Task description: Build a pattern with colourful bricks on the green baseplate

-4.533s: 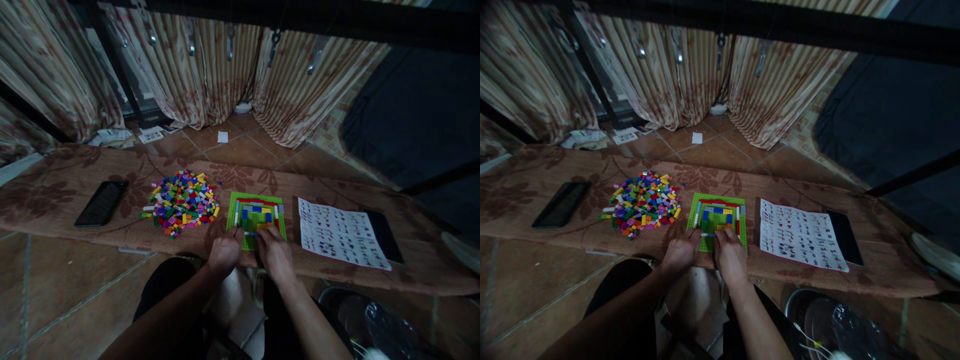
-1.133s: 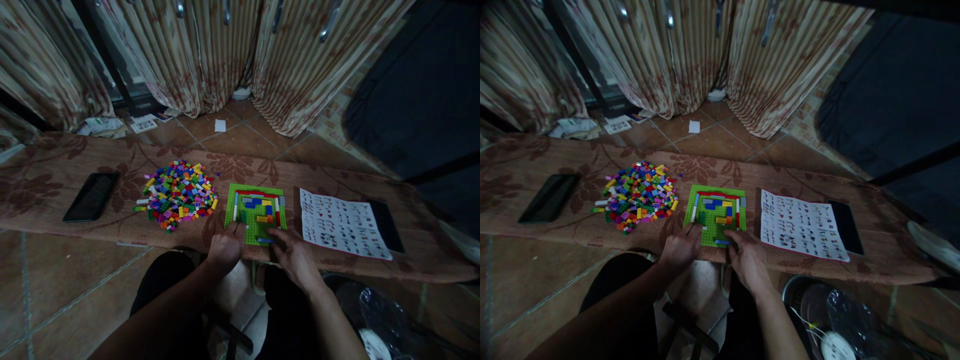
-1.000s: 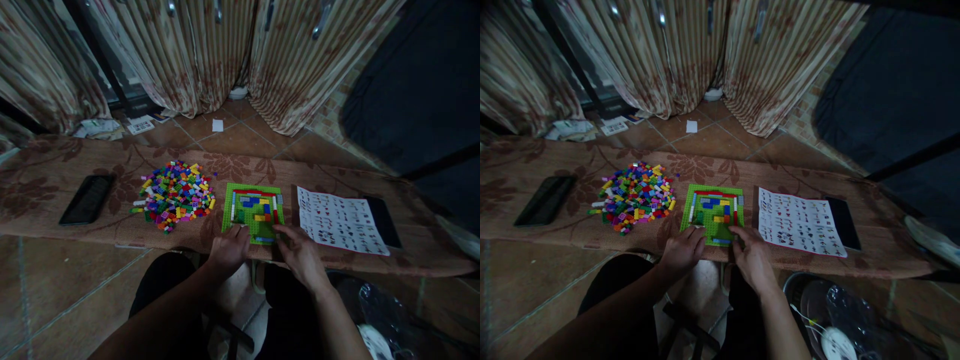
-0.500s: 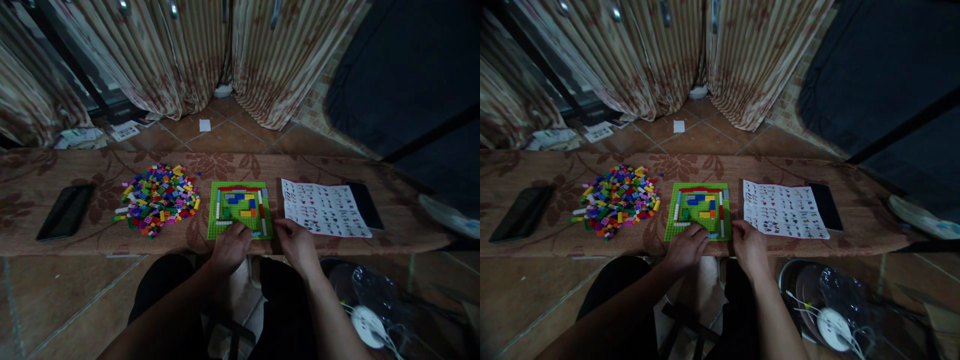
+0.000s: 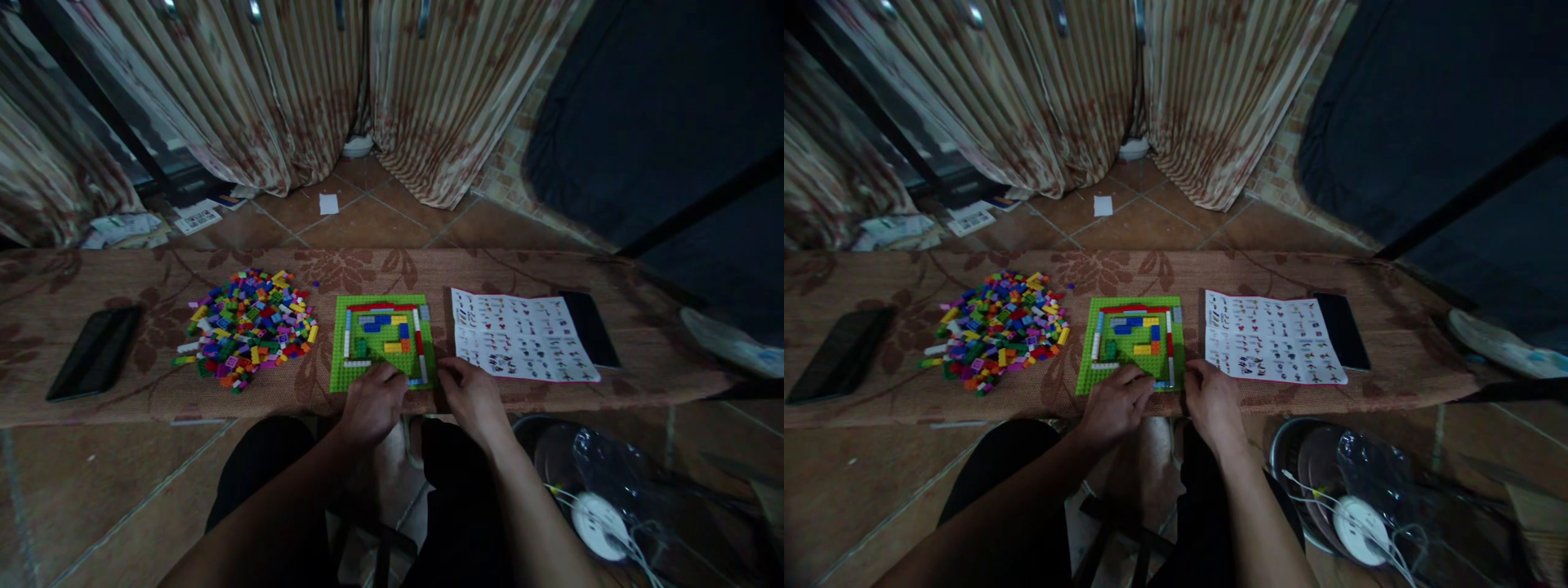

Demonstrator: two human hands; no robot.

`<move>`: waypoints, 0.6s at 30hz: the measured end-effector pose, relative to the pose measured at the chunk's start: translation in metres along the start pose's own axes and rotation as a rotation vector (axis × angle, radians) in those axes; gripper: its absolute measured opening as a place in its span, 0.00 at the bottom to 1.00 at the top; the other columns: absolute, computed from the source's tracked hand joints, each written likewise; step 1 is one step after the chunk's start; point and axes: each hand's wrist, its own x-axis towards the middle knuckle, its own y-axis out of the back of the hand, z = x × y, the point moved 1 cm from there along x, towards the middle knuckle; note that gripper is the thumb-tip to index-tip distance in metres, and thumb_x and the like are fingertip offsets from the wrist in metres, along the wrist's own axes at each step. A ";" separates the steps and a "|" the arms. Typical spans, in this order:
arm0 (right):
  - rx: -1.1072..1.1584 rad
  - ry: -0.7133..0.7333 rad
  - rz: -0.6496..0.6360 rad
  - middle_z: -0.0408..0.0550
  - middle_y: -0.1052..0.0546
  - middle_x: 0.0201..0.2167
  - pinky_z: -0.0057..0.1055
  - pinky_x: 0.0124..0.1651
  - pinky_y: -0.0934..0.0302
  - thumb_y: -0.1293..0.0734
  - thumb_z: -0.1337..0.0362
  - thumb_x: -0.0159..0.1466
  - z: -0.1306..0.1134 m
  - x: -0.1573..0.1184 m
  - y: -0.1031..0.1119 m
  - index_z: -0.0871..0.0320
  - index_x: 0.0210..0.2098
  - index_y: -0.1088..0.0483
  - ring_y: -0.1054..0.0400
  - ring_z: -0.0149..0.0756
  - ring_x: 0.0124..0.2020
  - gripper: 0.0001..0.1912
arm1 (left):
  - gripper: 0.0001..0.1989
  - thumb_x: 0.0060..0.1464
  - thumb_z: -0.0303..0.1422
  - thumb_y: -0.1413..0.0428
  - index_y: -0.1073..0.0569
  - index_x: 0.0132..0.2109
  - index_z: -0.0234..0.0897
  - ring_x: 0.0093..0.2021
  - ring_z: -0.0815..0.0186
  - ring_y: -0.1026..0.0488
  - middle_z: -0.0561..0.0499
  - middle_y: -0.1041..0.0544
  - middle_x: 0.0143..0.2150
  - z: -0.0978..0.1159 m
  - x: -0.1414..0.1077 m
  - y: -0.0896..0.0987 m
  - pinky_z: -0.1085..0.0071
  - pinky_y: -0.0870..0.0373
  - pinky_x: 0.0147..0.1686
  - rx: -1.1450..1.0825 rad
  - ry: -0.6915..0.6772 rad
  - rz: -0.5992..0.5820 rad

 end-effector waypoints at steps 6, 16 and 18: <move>-0.011 -0.033 -0.002 0.51 0.22 0.38 0.33 0.40 0.38 0.35 0.56 0.61 -0.003 0.001 -0.007 0.59 0.41 0.25 0.28 0.40 0.37 0.15 | 0.12 0.63 0.32 0.55 0.27 0.37 0.37 0.39 0.63 0.32 0.48 0.28 0.39 0.005 0.004 0.003 0.67 0.36 0.36 0.061 -0.007 -0.049; -0.084 -0.070 0.014 0.51 0.23 0.35 0.33 0.37 0.39 0.32 0.56 0.58 -0.007 0.004 -0.017 0.59 0.40 0.26 0.29 0.40 0.35 0.15 | 0.07 0.59 0.27 0.51 0.28 0.37 0.36 0.39 0.62 0.31 0.48 0.29 0.37 0.006 0.010 0.008 0.68 0.35 0.35 0.043 -0.005 -0.156; -0.080 -0.062 0.015 0.51 0.23 0.35 0.33 0.37 0.39 0.33 0.56 0.57 -0.006 0.005 -0.017 0.59 0.39 0.26 0.29 0.40 0.34 0.14 | 0.07 0.59 0.27 0.51 0.28 0.36 0.35 0.38 0.63 0.31 0.48 0.29 0.36 0.005 0.011 0.007 0.68 0.35 0.34 0.022 -0.006 -0.165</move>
